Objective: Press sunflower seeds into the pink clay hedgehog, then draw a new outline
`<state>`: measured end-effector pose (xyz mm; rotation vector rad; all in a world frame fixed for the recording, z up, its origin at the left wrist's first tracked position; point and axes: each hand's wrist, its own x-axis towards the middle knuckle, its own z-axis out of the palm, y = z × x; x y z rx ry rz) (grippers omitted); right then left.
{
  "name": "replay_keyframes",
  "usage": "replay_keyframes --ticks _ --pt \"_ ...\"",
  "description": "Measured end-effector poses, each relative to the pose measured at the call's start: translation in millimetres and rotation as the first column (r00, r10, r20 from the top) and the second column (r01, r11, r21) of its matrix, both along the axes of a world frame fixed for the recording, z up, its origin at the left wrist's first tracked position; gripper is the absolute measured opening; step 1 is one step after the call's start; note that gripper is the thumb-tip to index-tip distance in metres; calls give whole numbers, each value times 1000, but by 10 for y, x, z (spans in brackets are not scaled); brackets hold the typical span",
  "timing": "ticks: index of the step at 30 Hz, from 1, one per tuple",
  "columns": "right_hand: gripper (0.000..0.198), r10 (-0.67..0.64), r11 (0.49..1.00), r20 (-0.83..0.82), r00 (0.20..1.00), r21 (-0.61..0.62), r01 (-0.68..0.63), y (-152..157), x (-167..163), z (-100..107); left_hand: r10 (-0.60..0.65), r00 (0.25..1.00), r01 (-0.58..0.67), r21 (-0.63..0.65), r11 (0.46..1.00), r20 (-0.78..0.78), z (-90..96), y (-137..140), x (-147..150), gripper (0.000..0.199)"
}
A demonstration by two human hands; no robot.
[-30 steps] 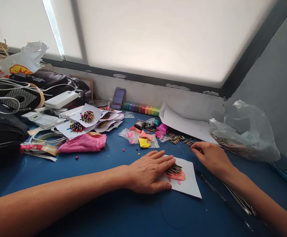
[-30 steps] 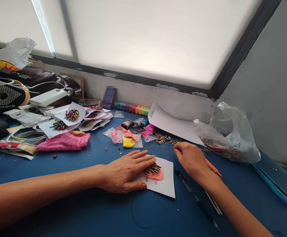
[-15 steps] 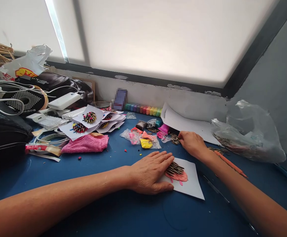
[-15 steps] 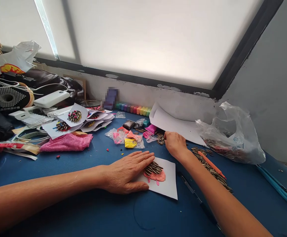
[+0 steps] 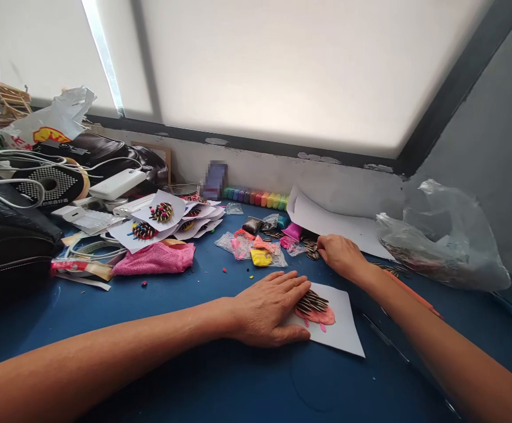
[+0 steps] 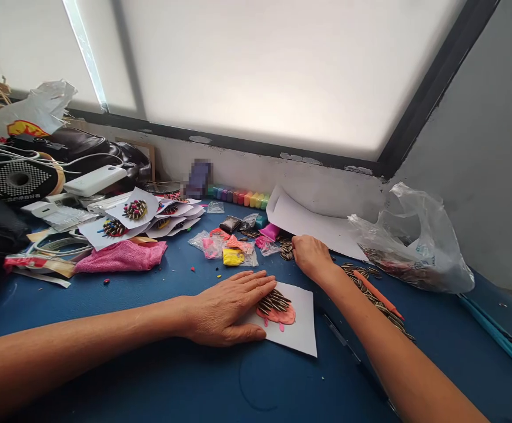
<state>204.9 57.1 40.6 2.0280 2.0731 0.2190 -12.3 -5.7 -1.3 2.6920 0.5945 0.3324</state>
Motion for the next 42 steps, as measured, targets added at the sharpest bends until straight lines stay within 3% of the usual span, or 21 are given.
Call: replay_keyframes --ticks 10,13,18,21,26,33,42 --pt "30 -19 996 -54 998 90 24 -36 87 -41 -14 999 13 16 1000 30 -17 15 -8 80" --pt "19 -6 986 -114 993 168 25 -230 160 -21 -27 999 26 23 999 34 -14 17 -11 79" --pt "19 86 974 -237 968 225 -31 -752 243 41 -10 999 9 24 1000 39 -10 9 -13 79" --pt "23 222 943 -393 892 318 -94 -1035 270 28 -5 999 4 24 1000 40 -11 6 -14 79" --pt "22 312 899 -459 832 427 -101 -1246 263 -53 1 999 -1 22 1000 38 -6 -1 -9 80" --pt "20 361 876 -509 781 473 -97 -1311 134 -2 19 999 -21 33 999 48 -8 -6 -5 82" --pt "20 349 925 -645 680 354 -139 -1475 -21 39 -19 1000 18 44 999 16 -38 9 -10 79"
